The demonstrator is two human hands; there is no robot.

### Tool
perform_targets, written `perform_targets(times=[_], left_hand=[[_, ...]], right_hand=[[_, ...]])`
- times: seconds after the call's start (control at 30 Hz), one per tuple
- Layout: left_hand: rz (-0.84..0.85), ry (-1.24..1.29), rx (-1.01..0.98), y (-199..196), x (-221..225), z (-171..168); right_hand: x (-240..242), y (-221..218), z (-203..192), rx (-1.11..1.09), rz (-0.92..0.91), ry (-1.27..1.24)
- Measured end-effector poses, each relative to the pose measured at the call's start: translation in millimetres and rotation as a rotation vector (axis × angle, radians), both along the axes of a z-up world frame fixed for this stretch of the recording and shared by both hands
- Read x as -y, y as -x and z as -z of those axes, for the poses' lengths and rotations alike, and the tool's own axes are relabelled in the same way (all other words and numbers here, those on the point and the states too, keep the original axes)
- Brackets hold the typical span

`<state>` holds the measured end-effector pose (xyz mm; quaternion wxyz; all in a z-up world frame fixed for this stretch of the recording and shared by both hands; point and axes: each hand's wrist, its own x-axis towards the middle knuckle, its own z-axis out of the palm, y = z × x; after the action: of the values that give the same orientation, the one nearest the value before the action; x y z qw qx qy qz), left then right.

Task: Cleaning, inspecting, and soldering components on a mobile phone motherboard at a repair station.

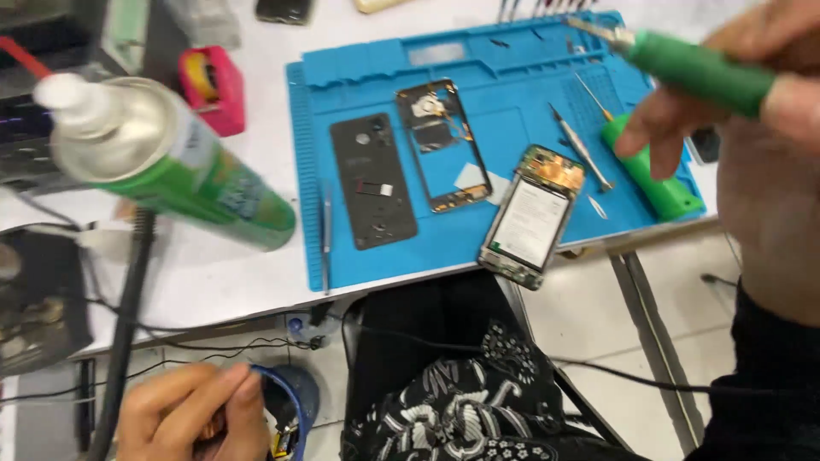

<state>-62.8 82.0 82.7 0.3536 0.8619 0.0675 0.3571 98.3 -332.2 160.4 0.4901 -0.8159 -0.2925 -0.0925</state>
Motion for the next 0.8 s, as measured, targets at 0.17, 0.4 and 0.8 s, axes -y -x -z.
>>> perform_targets(times=[0.17,0.4,0.8], left_hand=[[0.717,-0.202,0.051,-87.8,75.1,-13.1],[0.972,-0.260,0.050,-172.6,175.4,20.2],[1.033,-0.464,-0.085,-226.5,217.4,42.4]], right_hand=[[51.3,67.7,62.6,-0.117,0.252,-0.385],[59.1,63.1,110.1,-0.241,0.393,-0.520],[56.9,49.6,120.4,-0.349,0.382,-0.296]])
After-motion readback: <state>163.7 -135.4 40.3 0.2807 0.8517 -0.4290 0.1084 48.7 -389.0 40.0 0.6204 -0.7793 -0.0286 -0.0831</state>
